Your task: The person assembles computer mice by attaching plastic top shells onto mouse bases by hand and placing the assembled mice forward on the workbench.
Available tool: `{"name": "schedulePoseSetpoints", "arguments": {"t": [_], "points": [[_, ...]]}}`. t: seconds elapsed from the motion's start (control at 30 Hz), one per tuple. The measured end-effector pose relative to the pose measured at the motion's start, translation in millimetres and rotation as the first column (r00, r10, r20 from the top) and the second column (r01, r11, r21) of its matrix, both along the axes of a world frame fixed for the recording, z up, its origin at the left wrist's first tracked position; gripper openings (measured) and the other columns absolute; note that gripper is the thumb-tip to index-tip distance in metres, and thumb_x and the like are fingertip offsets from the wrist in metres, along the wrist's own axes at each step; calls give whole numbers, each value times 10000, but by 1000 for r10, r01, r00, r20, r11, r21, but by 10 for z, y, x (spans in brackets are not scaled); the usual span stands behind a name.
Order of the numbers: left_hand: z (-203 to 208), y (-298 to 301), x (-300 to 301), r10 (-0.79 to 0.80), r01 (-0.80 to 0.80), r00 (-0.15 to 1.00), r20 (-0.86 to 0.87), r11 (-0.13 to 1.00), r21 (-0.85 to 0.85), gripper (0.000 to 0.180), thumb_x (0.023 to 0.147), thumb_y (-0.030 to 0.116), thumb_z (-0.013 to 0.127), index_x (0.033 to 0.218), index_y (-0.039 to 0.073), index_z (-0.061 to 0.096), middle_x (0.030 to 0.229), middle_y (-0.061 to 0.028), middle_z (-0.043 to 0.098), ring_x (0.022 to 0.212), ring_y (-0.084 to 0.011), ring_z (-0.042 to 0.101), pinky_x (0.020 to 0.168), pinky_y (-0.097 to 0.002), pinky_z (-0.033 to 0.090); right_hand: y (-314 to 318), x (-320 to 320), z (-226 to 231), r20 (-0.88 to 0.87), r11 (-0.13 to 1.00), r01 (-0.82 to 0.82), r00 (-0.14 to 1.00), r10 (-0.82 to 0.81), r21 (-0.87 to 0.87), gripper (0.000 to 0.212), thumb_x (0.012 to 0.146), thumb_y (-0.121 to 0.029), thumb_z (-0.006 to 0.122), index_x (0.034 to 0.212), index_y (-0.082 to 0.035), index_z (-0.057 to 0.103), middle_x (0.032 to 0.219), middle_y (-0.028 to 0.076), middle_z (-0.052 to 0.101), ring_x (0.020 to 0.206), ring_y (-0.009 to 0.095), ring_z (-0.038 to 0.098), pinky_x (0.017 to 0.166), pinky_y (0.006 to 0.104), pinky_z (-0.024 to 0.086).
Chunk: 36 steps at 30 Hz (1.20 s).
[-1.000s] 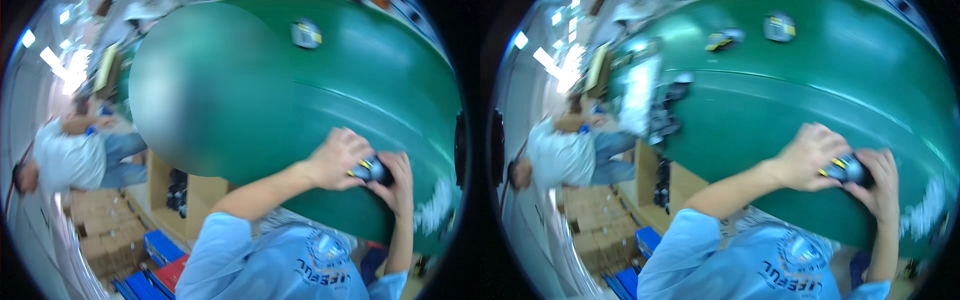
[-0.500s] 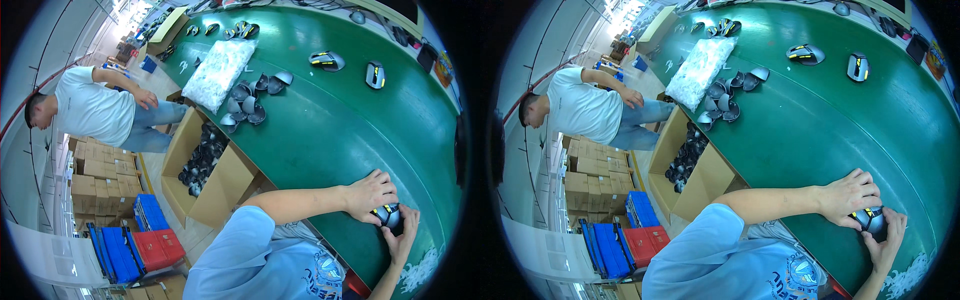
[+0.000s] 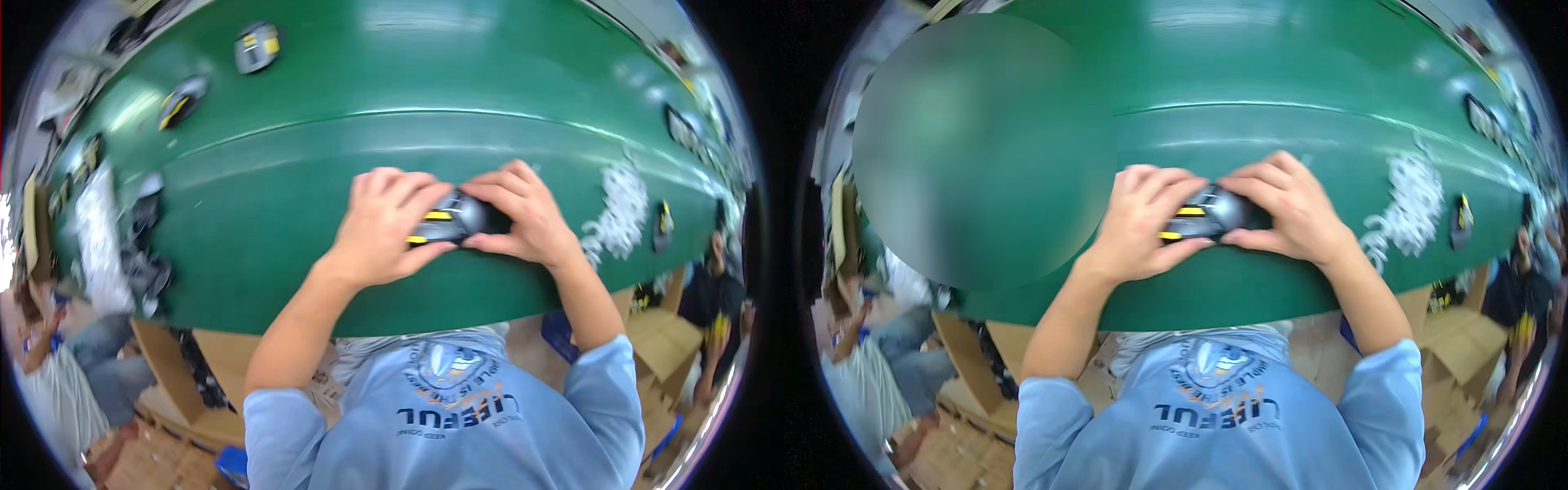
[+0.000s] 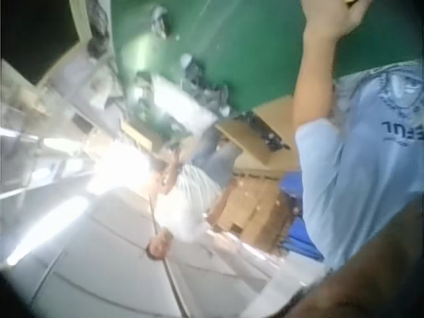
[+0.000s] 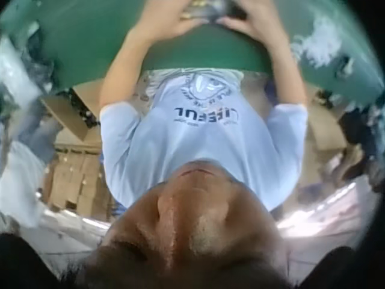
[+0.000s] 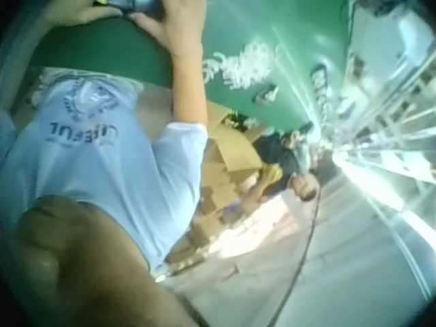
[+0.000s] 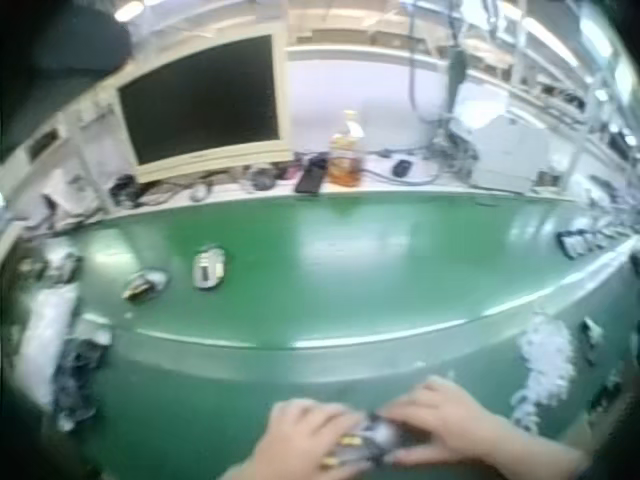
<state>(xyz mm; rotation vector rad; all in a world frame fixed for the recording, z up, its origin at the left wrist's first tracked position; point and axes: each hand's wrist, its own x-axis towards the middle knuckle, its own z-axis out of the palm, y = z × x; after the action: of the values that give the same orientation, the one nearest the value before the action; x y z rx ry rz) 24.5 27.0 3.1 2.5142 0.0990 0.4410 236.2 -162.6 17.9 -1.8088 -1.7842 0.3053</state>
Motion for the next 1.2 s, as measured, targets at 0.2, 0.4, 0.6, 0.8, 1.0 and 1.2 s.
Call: {"name": "schedulePoseSetpoints", "arguments": {"t": [0.2,0.4,0.6,0.8,1.0,1.2], "points": [[-39,-65,90,-45,45,999,5,999,-26,732,751,367,964,1379,93,706,1368,-72,677,1192,-336,566,1058,-489,432,-187,-78,13,45,993,116,992,-116,-17,639,790,-451,933,1306,-103,787,1244,48,744,1064,289,625,973,435,543],[-13,-36,85,-46,45,999,-10,998,-32,729,761,365,959,1390,97,706,1367,-76,679,1203,-338,567,1059,-483,434,-196,-112,-80,12,990,141,990,-141,19,665,780,-466,932,1331,-125,780,1249,32,735,1086,282,618,970,440,535],[40,-17,133,-41,39,999,-22,998,-55,654,837,377,923,1386,92,711,1357,-93,680,1210,-328,562,1082,-474,429,-210,-45,-158,1,990,137,991,-137,30,665,779,-478,936,1325,-131,781,1230,37,719,1102,293,605,960,447,525],[75,77,413,32,-37,999,-33,987,-159,586,971,390,816,1407,28,665,1405,-170,610,1246,-376,529,1087,-516,415,-185,-52,-188,-20,991,126,992,-125,51,674,767,-484,945,1307,-116,778,1224,48,690,1101,304,577,960,444,520],[840,-592,1448,62,-184,874,482,960,211,724,999,577,720,1450,22,610,1433,-253,578,1326,-467,488,1120,-593,379,-298,-51,-327,-17,983,128,992,-127,135,785,800,-467,942,1435,-85,684,1457,176,628,1316,428,559,1129,540,454],[57,-574,1375,24,-74,968,250,978,193,875,936,723,689,1454,23,607,1488,-265,529,1387,-476,434,1151,-618,337,-175,-149,-374,-52,985,153,987,-149,83,921,788,-464,965,1527,-52,601,1626,220,500,1484,455,453,1243,571,369]]}}
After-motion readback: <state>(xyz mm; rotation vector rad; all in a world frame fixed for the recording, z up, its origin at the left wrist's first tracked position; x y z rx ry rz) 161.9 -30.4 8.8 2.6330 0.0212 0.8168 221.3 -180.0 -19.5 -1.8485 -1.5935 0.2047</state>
